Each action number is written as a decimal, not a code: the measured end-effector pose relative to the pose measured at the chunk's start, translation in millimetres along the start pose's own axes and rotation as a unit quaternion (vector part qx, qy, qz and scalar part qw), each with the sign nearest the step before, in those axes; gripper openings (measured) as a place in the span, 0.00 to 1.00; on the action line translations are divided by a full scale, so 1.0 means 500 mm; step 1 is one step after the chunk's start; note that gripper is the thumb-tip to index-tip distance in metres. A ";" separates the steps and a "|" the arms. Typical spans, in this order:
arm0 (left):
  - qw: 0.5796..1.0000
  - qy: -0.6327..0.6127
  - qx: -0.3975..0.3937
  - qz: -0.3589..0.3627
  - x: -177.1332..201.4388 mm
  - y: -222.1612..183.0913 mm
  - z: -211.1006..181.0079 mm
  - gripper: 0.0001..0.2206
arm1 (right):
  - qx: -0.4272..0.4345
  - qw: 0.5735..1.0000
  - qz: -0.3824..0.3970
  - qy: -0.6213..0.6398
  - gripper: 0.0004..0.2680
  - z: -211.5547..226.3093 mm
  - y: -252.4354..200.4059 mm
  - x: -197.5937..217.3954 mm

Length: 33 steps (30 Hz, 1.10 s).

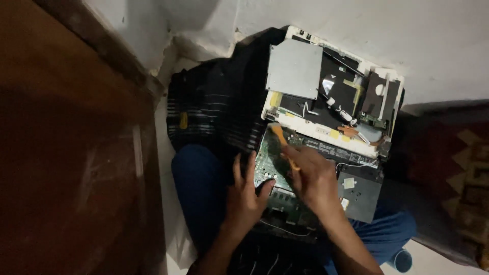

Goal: Disassembling a laptop to access and work on the motherboard and internal components using a screwdriver and a plastic tool.

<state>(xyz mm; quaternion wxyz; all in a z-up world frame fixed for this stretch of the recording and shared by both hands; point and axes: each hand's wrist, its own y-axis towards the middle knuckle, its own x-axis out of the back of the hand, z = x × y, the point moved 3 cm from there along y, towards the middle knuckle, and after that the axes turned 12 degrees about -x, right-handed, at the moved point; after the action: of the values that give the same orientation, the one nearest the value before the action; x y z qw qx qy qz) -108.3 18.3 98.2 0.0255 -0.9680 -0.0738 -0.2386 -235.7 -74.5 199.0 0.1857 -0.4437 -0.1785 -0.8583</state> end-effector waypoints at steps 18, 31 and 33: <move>0.999 -0.035 -0.019 -0.015 -0.005 -0.009 0.001 0.36 | -0.016 0.999 -0.022 0.033 0.10 -0.052 -0.047 0.036; 0.999 -0.027 0.034 0.014 0.006 0.007 -0.016 0.36 | -0.062 0.994 -0.061 0.064 0.09 -0.081 -0.104 0.025; 1.000 -0.009 0.028 0.012 -0.006 0.003 -0.003 0.37 | -0.053 0.993 -0.082 0.065 0.06 -0.057 -0.115 0.039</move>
<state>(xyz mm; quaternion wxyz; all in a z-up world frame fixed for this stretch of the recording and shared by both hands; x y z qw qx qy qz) -111.2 16.1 98.3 0.0544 -0.9699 -0.0693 -0.2272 -293.6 -41.1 191.4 0.1023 -0.3799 -0.1563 -0.9060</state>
